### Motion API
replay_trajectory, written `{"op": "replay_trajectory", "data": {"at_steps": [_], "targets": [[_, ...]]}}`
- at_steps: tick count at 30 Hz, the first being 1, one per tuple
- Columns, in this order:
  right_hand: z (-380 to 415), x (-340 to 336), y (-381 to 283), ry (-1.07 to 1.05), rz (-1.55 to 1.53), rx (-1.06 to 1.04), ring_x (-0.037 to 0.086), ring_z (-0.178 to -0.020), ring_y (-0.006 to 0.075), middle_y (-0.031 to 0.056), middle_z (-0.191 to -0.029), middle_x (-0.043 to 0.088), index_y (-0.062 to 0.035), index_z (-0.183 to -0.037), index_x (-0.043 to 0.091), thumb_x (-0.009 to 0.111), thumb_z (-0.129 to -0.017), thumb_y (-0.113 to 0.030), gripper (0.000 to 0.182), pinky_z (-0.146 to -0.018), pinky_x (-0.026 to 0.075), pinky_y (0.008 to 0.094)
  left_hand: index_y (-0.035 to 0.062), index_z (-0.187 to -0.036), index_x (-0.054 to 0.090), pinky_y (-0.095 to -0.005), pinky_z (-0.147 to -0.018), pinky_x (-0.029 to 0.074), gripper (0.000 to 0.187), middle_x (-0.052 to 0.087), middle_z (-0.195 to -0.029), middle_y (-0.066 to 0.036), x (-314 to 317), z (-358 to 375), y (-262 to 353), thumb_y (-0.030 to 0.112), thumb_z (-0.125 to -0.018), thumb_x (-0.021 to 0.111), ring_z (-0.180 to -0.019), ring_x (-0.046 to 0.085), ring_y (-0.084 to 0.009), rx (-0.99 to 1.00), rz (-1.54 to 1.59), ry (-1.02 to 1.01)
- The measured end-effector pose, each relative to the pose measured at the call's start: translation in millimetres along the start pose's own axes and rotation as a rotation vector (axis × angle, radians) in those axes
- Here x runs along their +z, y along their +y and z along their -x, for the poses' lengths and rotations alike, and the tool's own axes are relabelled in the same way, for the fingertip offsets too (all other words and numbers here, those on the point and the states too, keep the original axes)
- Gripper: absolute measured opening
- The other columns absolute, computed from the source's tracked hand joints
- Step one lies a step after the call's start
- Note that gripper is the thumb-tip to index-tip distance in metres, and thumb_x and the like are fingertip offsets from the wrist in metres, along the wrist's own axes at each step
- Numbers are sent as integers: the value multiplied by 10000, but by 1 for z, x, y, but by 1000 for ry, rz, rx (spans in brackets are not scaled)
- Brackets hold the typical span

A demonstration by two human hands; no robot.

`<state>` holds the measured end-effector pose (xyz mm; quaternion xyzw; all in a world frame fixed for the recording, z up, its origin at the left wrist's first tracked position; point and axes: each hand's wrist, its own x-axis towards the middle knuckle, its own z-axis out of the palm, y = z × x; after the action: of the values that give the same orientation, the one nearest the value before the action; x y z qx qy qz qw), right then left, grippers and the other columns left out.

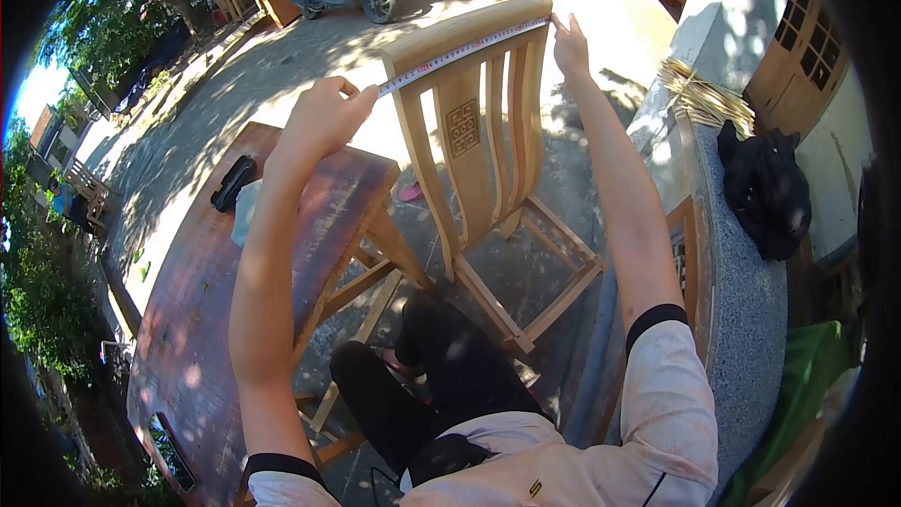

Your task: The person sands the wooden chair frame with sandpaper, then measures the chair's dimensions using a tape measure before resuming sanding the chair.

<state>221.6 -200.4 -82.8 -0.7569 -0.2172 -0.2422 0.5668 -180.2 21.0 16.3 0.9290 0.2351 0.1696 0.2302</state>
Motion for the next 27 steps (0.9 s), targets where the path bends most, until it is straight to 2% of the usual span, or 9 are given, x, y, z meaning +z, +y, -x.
{"op": "replay_trajectory", "data": {"at_steps": [2,4,7,10,17,21,23,27], "targets": [[-1,-5,-4,-98,-41,118,408,-1312,265,148,-1460,493,-67,-1537,411,373,-991,-186,560,-1110,337,355,-9,-957,720,-337,-735,529,475,717,-769,-115,1,-1,-2,456,-906,641,-751,700,-200,11,-8,4],[2,-7,-8,-152,-76,176,300,-1514,339,175,-1626,343,-145,-1502,509,349,-985,-193,544,-1240,252,404,-8,-952,721,-338,-733,528,471,714,-765,-113,2,0,-1,453,-902,641,-747,697,-200,13,-13,18],[3,-7,-10,-157,-105,179,282,-1521,348,188,-1653,276,-168,-1467,560,358,-981,-197,527,-1248,235,417,-7,-946,722,-338,-730,526,464,711,-762,-113,2,0,-3,446,-899,636,-743,694,-202,24,-9,28],[5,-7,-14,-147,-92,186,292,-1519,339,184,-1650,292,-165,-1476,548,372,-968,-188,539,-1242,243,406,-9,-939,722,-340,-729,525,463,707,-760,-115,4,-3,-6,442,-898,629,-743,691,-204,39,-2,29],[9,-12,-22,-135,-150,214,341,-1497,329,188,-1627,345,-60,-1518,465,409,-930,-136,595,-1210,290,378,-19,-951,725,-349,-737,525,484,709,-766,-126,4,-2,-5,449,-892,618,-747,689,-215,37,11,21],[13,-15,-31,-91,-83,192,390,-1471,319,190,-1544,478,-6,-1511,452,418,-918,-111,604,-1189,317,365,-21,-969,732,-356,-751,527,489,712,-773,-140,4,-1,-2,446,-889,610,-761,697,-234,40,-17,37],[14,-17,-35,-80,-102,160,468,-1414,312,188,-1463,562,9,-1483,480,426,-912,-107,585,-1161,355,352,-20,-978,734,-370,-764,531,484,714,-779,-158,2,2,1,437,-888,604,-773,705,-262,26,-11,28],[6,-20,-30,-69,-183,144,601,-1278,277,171,-1335,667,32,-1415,543,490,-940,-160,515,-1085,433,337,-13,-997,734,-402,-795,535,469,718,-811,-200,5,8,3,421,-889,593,-807,713,-325,149,-81,117]]}}
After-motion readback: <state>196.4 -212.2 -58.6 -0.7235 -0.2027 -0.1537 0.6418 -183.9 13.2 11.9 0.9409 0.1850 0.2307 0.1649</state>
